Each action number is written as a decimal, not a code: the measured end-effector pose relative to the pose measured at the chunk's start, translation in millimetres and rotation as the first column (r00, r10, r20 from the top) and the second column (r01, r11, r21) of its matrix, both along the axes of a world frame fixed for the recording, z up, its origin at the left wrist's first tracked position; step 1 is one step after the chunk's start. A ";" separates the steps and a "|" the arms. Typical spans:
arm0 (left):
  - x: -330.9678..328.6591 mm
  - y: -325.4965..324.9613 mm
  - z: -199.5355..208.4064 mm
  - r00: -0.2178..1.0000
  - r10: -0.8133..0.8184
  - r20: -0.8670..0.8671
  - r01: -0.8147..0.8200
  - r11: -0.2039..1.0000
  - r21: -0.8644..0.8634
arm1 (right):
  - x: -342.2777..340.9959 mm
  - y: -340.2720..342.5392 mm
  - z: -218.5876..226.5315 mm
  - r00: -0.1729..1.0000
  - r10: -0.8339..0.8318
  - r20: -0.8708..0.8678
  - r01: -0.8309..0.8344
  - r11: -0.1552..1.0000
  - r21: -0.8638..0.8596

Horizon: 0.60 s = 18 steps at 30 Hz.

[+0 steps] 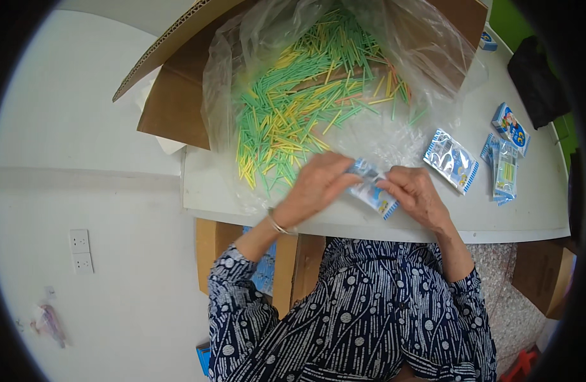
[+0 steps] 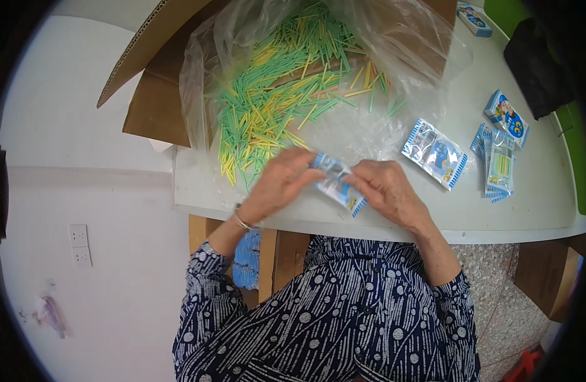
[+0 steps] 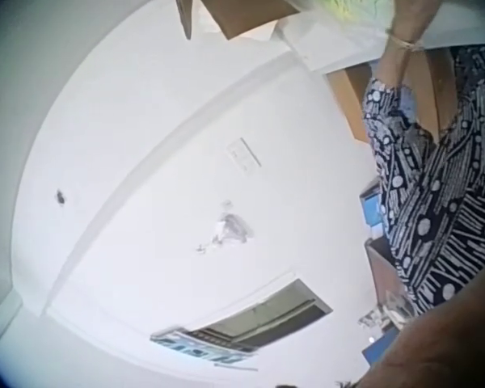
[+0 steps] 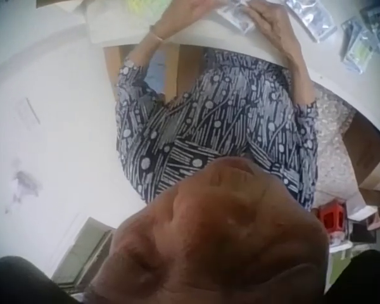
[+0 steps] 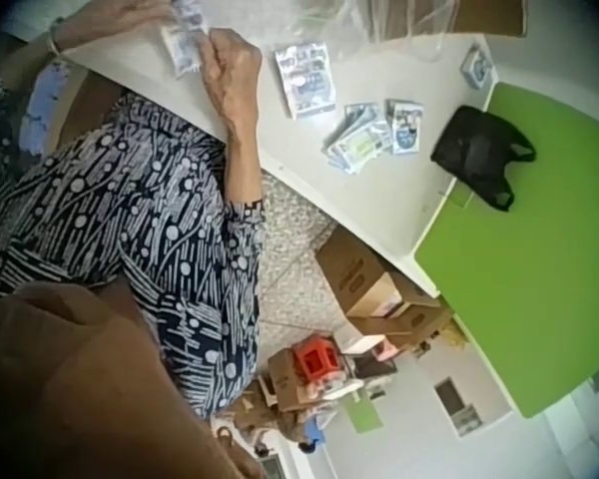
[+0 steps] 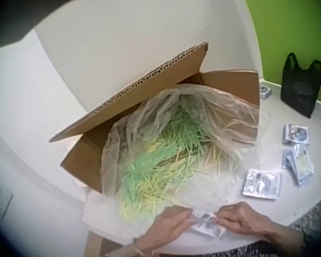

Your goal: Packing thin colored plastic sticks into small transparent pouches at a workbench.

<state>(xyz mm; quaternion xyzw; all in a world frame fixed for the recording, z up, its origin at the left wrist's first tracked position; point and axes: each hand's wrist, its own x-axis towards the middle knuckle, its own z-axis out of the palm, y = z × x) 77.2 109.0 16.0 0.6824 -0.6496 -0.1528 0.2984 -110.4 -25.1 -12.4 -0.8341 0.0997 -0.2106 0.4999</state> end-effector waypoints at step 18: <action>72.2 40.4 5.3 0.621 -0.309 0.721 0.089 0.941 0.326 | 60.5 44.3 -50.3 0.893 0.449 -0.033 -0.445 0.867 -0.223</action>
